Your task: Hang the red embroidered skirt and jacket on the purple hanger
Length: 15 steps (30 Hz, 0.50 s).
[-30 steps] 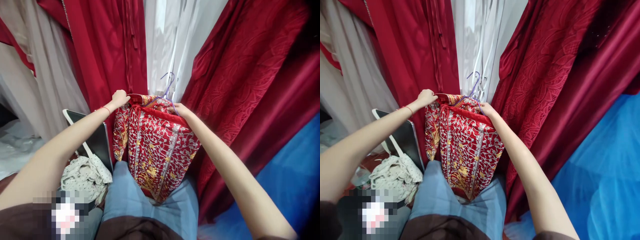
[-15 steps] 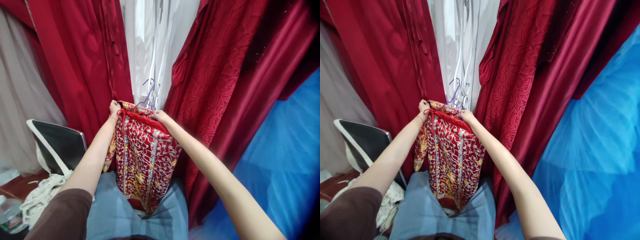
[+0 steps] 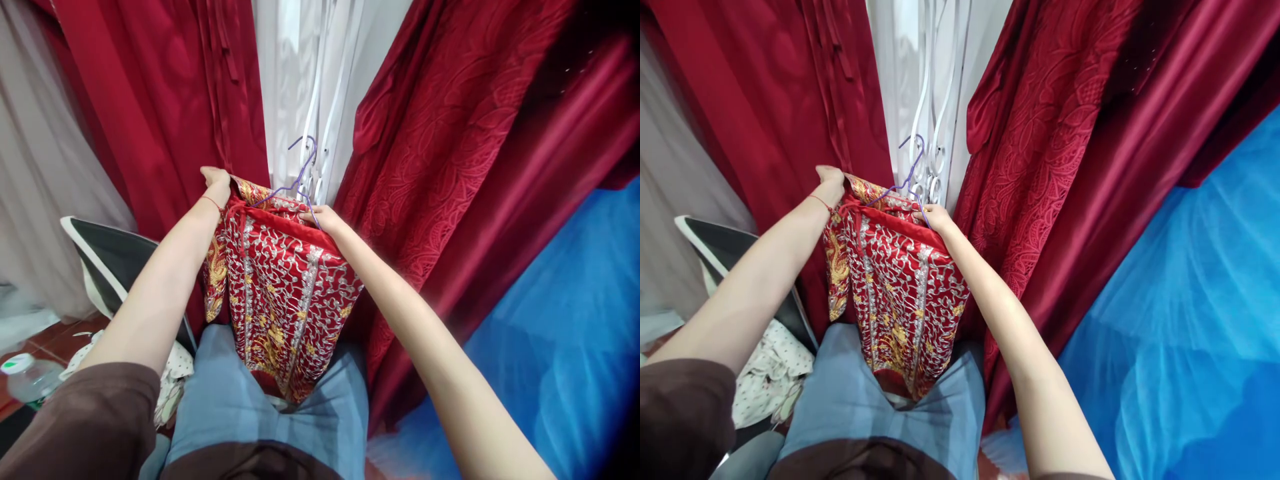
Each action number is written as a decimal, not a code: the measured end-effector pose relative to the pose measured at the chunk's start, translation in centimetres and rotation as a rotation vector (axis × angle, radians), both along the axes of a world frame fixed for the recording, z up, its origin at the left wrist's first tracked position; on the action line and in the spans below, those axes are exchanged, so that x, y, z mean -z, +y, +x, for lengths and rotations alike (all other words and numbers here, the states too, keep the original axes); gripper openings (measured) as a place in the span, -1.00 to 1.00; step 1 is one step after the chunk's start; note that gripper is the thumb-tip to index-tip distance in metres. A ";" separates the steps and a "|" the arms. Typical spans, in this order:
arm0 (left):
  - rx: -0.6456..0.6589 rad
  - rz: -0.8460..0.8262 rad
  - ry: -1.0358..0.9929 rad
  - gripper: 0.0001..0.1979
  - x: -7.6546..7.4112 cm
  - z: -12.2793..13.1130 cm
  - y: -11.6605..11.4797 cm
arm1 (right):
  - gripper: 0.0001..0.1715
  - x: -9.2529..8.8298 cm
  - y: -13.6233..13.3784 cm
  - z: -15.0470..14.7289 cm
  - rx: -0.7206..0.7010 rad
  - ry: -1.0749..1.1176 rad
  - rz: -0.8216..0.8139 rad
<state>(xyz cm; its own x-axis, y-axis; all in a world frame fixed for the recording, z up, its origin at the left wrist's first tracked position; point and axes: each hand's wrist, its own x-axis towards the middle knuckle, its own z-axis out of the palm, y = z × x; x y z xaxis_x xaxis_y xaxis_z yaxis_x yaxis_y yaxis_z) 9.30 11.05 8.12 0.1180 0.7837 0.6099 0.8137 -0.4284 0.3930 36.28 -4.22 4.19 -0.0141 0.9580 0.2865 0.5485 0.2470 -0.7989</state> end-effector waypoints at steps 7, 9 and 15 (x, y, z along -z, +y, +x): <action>-0.141 0.264 0.566 -0.56 -1.2 -5.8 -4.7 | -0.80 0.4 0.1 2.5 0.008 0.065 0.076; -0.104 0.263 0.775 -0.53 -0.9 -7.5 -6.6 | -0.80 0.8 0.1 3.1 0.006 0.075 0.081; -0.159 0.104 0.911 -0.41 2.6 -8.5 -11.5 | -0.79 0.8 0.2 3.6 0.049 0.032 0.068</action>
<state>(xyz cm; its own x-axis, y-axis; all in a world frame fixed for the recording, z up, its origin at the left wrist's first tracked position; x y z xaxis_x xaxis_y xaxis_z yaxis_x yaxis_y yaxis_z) 0.79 -0.44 5.56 0.4812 0.7786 0.4028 0.8418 -0.2823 -0.4600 39.92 -3.99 3.36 0.0428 0.9355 0.3506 0.5357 0.2748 -0.7985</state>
